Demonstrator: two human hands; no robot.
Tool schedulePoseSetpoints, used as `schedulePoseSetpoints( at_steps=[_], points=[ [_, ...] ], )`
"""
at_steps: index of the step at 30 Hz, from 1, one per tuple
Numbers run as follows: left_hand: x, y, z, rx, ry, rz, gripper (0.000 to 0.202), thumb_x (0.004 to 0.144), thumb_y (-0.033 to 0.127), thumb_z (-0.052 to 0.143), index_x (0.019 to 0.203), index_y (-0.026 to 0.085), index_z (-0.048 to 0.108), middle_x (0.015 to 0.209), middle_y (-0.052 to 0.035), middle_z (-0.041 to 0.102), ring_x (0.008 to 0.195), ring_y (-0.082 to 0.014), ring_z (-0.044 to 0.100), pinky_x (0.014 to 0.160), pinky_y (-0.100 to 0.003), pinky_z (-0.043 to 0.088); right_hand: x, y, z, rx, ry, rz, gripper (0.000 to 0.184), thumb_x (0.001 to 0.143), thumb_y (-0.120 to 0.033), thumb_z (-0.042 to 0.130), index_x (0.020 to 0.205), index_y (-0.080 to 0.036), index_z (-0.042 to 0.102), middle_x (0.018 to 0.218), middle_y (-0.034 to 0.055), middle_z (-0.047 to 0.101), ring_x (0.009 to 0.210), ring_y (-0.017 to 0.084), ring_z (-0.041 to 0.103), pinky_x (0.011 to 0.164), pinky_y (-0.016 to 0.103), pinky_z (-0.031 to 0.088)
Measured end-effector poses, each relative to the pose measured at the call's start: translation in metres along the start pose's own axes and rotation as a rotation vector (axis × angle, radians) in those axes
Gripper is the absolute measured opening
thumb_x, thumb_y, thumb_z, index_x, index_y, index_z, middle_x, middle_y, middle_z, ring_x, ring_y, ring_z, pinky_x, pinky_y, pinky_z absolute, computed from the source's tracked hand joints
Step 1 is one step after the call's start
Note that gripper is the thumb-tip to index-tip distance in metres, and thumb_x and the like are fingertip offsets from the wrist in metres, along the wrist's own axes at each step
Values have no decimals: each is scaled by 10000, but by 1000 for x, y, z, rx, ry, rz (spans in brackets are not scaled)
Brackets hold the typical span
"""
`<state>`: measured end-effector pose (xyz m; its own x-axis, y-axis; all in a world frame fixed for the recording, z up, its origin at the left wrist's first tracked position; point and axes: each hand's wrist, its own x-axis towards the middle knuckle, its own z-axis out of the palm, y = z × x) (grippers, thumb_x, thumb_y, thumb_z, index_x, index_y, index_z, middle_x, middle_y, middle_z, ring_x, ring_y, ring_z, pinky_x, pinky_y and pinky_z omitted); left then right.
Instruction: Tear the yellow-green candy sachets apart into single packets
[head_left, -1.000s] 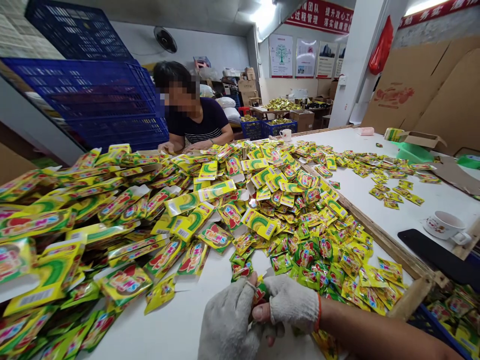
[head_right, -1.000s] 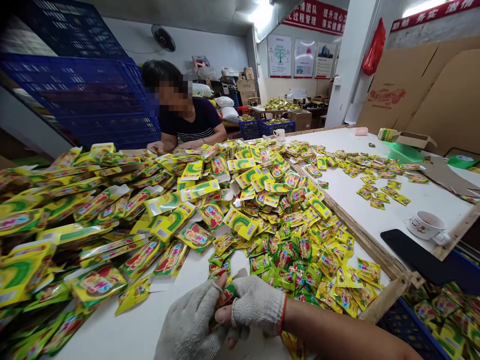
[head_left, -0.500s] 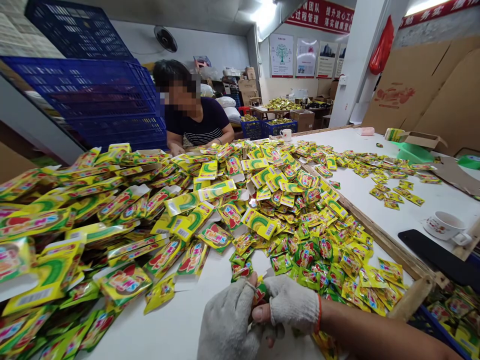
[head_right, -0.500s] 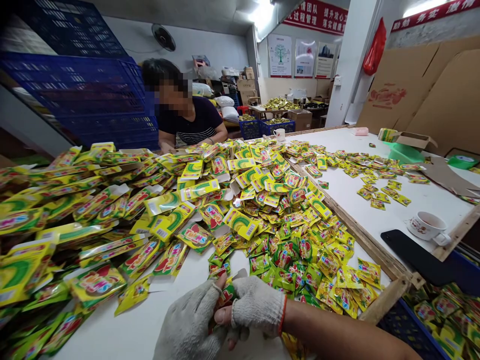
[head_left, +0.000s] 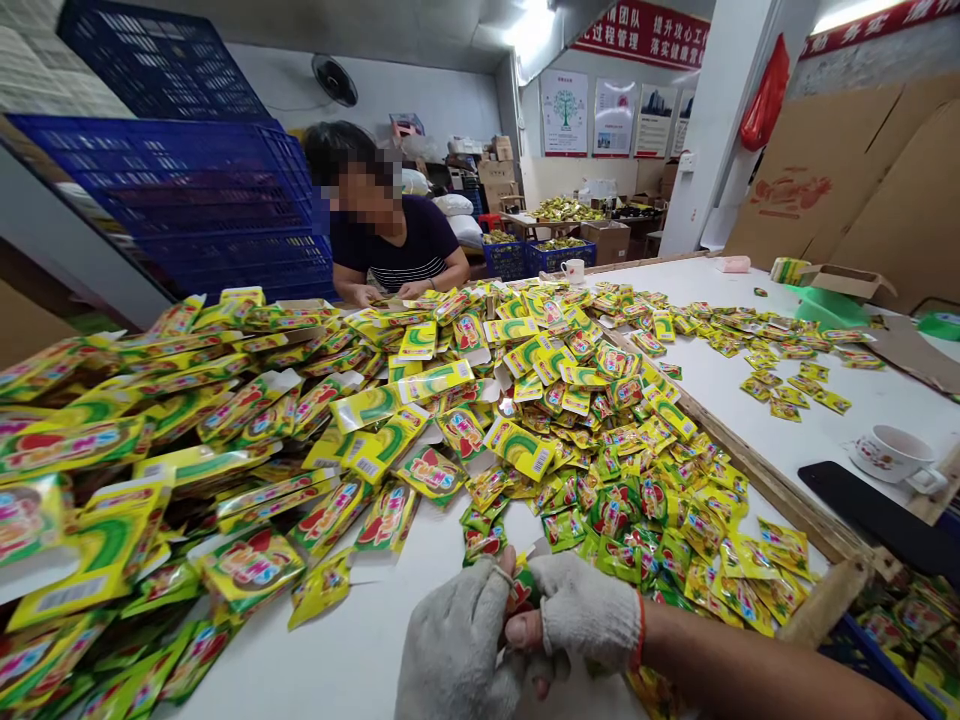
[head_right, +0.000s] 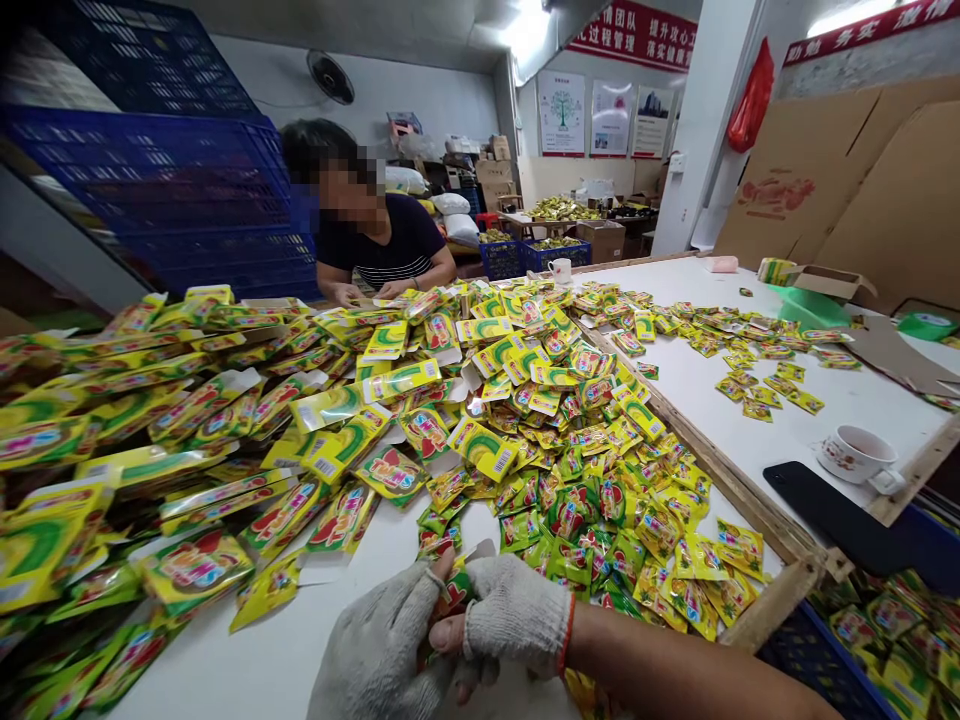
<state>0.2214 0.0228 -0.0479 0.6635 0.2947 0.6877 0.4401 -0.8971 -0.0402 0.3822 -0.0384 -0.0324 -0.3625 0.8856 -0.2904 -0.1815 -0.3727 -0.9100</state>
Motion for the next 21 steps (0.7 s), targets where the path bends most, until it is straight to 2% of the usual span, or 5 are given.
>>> schedulePoseSetpoints(
  at_steps=[11, 15, 18, 21],
  points=[
    [-3, -2, 2, -9, 17, 13, 424, 800, 196, 471, 1213, 125, 532, 909, -107, 691, 785, -233, 670, 637, -342, 569, -2, -4, 1, 13, 10, 1, 598, 568, -630, 789, 786, -96, 631, 699, 37, 613, 400, 13, 429, 398, 142, 374],
    [-5, 4, 2, -25, 20, -35, 458, 771, 178, 494, 1225, 133, 531, 922, -106, 691, 800, -235, 667, 659, -344, 566, 1, 1, 5, 4, -6, -11, 592, 584, -632, 776, 808, -106, 621, 704, 42, 619, 429, 50, 496, 384, 153, 381],
    [-10, 16, 0, -54, -3, -167, 510, 744, 187, 555, 1251, 148, 522, 956, -98, 695, 829, -234, 673, 686, -339, 578, -3, 6, 0, 24, 100, -21, 538, 593, -584, 806, 786, -148, 558, 642, 4, 589, 451, 99, 556, 373, 167, 397],
    [-15, 23, 2, -90, -16, -396, 565, 712, 243, 668, 1254, 168, 528, 999, -101, 693, 862, -246, 681, 719, -349, 591, -9, -4, -18, 70, 336, -88, 489, 699, -578, 751, 862, -162, 554, 701, 12, 621, 404, 87, 538, 339, 163, 331]
  ],
)
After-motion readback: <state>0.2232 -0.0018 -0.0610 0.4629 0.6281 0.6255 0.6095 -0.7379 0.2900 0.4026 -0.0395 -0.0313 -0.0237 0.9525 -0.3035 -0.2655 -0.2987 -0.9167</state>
